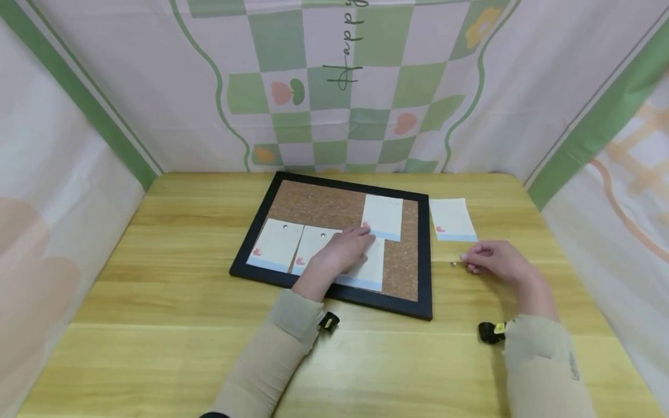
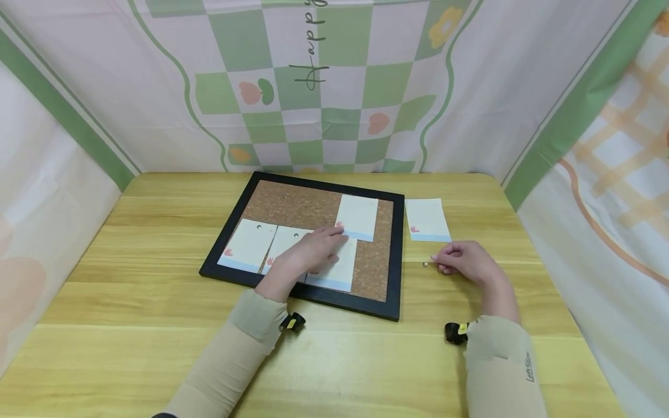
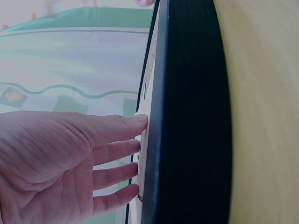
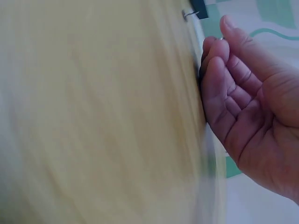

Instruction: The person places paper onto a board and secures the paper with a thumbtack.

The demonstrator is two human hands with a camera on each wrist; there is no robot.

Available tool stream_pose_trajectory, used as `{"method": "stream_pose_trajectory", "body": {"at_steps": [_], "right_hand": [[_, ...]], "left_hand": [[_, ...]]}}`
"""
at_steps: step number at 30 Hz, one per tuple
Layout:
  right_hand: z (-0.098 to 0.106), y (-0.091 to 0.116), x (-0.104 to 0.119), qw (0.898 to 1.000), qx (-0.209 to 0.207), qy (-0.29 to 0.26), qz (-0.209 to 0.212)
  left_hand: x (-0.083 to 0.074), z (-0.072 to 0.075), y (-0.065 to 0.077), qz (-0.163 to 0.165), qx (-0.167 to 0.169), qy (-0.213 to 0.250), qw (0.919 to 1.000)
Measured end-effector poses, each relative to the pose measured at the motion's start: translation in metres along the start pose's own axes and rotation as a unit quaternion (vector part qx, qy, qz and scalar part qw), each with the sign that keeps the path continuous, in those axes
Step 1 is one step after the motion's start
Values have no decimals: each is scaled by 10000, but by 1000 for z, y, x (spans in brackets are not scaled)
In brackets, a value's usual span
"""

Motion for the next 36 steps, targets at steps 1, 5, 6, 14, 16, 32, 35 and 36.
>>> {"method": "stream_pose_trajectory", "body": {"at_steps": [1,5,6,14,16,32,35,36], "right_hand": [[0,0,-1,10000,-53,-53,-23],[0,1,-4,9995,-168,-232,-158],[0,0,-4,9994,-189,-211,-189],[-1,2,1,9983,-349,58,-463],[-2,3,1,9979,-380,179,-498],[1,18,21,9855,-770,-1475,324],[2,20,23,9852,-571,-1588,306],[2,20,23,9861,-497,-1556,318]], "left_hand": [[0,0,0,-7,6,-1,10000],[1,0,-1,13,23,-17,10000],[1,0,-1,21,32,-9,10000],[2,0,-1,39,37,40,10000],[1,0,-1,29,45,57,10000],[1,-1,1,70,33,124,9999],[2,-2,0,80,38,113,9999],[2,-2,-1,81,37,94,9999]]}}
Point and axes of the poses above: each hand's wrist, its own y-axis away from the middle knuckle, its own z-axis out of the back of the hand, x = y × z, the point moved 1 cm from there along -y, towards the middle knuckle, and after that the axes turned 2 degrees about x, right-handed, at the moved point
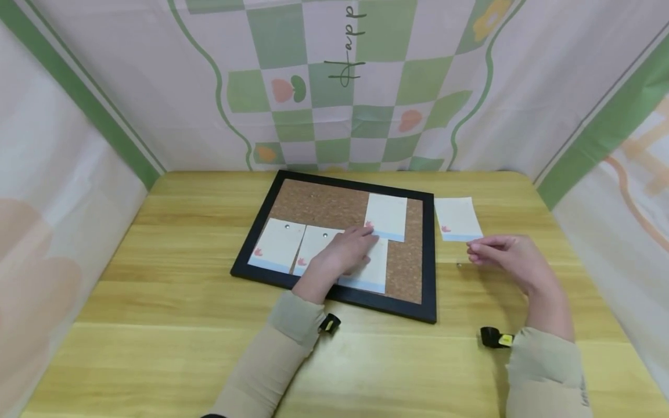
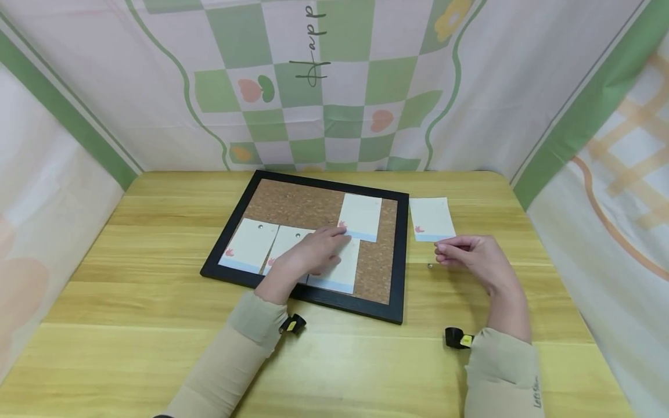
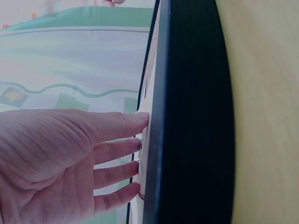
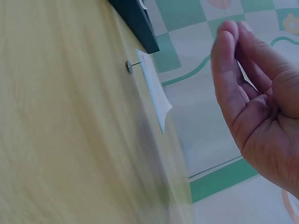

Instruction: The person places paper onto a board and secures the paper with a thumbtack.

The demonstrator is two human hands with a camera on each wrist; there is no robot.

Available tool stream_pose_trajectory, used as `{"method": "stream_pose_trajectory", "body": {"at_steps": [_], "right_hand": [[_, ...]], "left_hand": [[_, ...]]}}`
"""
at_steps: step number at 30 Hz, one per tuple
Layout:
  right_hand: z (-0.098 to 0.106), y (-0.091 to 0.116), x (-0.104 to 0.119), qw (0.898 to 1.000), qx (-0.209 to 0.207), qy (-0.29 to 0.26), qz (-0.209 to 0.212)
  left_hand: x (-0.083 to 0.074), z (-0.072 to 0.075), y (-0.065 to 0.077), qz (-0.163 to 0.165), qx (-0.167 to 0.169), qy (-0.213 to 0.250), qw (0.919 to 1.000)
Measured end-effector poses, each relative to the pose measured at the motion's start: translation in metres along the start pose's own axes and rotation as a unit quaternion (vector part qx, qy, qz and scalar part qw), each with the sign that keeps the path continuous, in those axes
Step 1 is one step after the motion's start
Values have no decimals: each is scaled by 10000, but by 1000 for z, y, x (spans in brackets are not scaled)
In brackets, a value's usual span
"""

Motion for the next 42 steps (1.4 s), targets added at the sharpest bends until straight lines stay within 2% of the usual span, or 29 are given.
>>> {"method": "stream_pose_trajectory", "body": {"at_steps": [5,14,19,24,36,42], "right_hand": [[-4,0,5,9996,210,178,33],[-13,-5,14,9999,-81,59,118],[-16,-7,18,9991,-188,-368,91],[-22,-13,25,9972,-104,-734,102],[-40,-51,51,9986,290,-424,140],[-51,-70,60,9995,295,6,129]], "left_hand": [[0,0,-1,2,-7,-80,10000],[0,0,-2,-21,-29,-173,9998],[0,3,-2,-70,-107,-227,9997],[0,4,-1,-67,-90,-166,9998],[1,2,-1,-54,-94,-216,9997],[-2,1,-1,-29,-56,-219,9997]]}}
Point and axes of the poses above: each hand's wrist, its own y-axis away from the middle knuckle, its own z-axis out of the back of the hand, x = y × z, the point moved 1 cm from there along -y, towards the middle knuckle, and after that the axes turned 2 degrees about x, right-handed, at the moved point
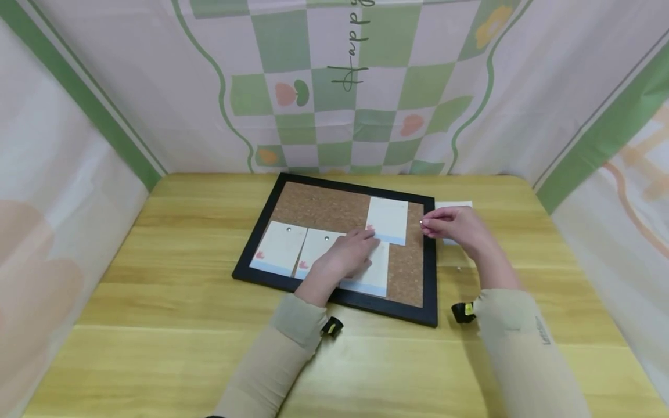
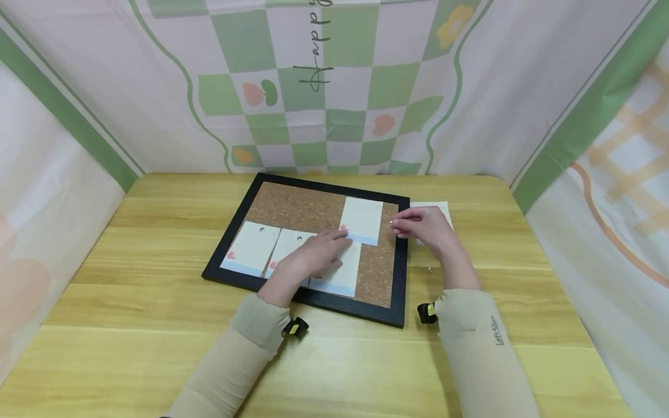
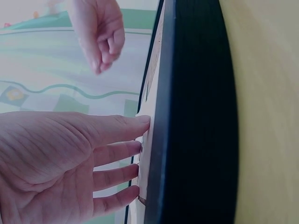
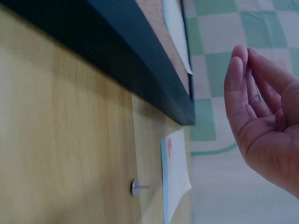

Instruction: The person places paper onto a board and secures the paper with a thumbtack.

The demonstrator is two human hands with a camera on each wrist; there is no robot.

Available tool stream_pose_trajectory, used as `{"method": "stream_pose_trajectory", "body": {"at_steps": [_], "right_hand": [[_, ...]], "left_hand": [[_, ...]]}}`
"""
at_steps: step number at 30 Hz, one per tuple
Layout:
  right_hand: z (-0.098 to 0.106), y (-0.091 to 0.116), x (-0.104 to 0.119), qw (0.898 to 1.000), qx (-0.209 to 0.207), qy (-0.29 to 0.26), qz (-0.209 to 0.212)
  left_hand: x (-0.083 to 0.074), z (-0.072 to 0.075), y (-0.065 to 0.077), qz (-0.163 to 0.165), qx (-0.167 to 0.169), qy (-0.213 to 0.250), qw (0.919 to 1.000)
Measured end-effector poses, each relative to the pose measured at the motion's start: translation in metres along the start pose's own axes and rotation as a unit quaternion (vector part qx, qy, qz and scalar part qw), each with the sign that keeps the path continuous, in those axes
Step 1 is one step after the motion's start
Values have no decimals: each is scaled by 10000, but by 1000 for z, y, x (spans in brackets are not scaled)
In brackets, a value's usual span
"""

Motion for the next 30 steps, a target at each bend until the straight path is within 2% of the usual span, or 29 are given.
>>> {"method": "stream_pose_trajectory", "body": {"at_steps": [5,11,19,30], "right_hand": [[-9,-19,8,9997,-42,201,-119],[-20,-41,10,9993,-81,-149,-345],[-29,-62,9,9989,-274,-239,-282],[-38,-82,10,9951,-755,518,-365]], "left_hand": [[1,0,-2,56,35,-46,10000],[0,-1,-3,149,10,-58,9999],[0,-1,-3,162,-43,-4,9999],[1,-1,-3,118,-41,48,9999]]}}
Point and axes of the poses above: each hand's wrist, its own y-axis away from the middle knuckle, its own z-axis out of the back of the hand, x = y × z, the point moved 1 cm from there along -y, towards the middle knuckle, and after that the axes turned 2 degrees about x, right-handed, at the moved point
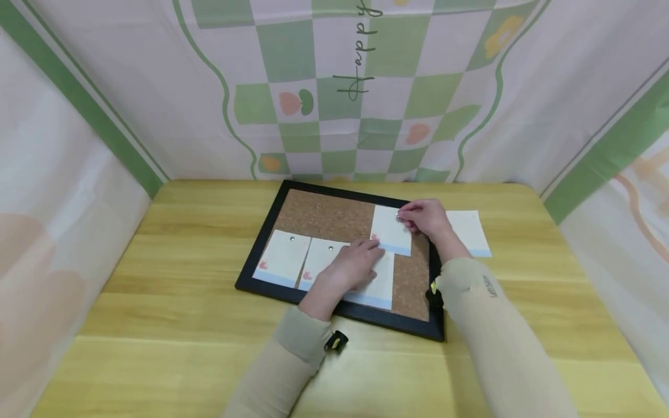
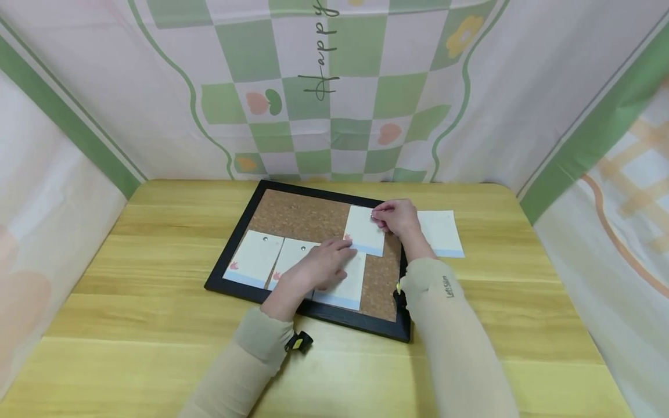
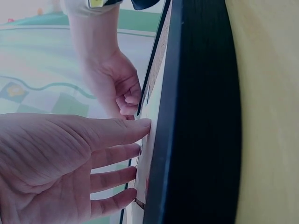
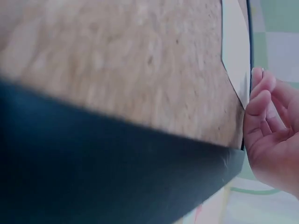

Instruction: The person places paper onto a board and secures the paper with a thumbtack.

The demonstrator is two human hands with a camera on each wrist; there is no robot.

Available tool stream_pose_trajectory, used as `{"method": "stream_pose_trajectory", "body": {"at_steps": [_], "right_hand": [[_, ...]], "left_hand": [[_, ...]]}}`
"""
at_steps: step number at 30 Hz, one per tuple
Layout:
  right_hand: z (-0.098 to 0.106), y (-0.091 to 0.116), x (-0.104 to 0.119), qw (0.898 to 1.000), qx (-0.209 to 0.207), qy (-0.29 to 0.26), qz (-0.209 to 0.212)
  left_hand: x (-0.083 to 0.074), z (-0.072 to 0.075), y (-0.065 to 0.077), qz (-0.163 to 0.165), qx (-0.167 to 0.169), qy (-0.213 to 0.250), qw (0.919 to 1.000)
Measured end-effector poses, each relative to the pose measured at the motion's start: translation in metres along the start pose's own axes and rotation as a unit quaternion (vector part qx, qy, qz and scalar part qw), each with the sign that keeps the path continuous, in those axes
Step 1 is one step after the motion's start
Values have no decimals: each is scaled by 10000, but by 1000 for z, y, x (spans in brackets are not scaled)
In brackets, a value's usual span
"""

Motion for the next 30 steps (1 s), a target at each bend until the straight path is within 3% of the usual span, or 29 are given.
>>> {"method": "stream_pose_trajectory", "body": {"at_steps": [6,30], "right_hand": [[-5,-8,0,9993,-157,337,-56],[-9,-13,11,9964,-280,522,-613]], "left_hand": [[1,-2,-1,-23,-19,40,10000],[4,-3,-1,1,-67,89,9999]]}}
Point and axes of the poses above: each hand's wrist, its own y-axis away from the middle knuckle, its own z-axis out of the back of the hand, x = y × z, the point moved 1 cm from there along -y, towards the middle knuckle, and after that the axes turned 2 degrees about x, right-handed, at the moved point
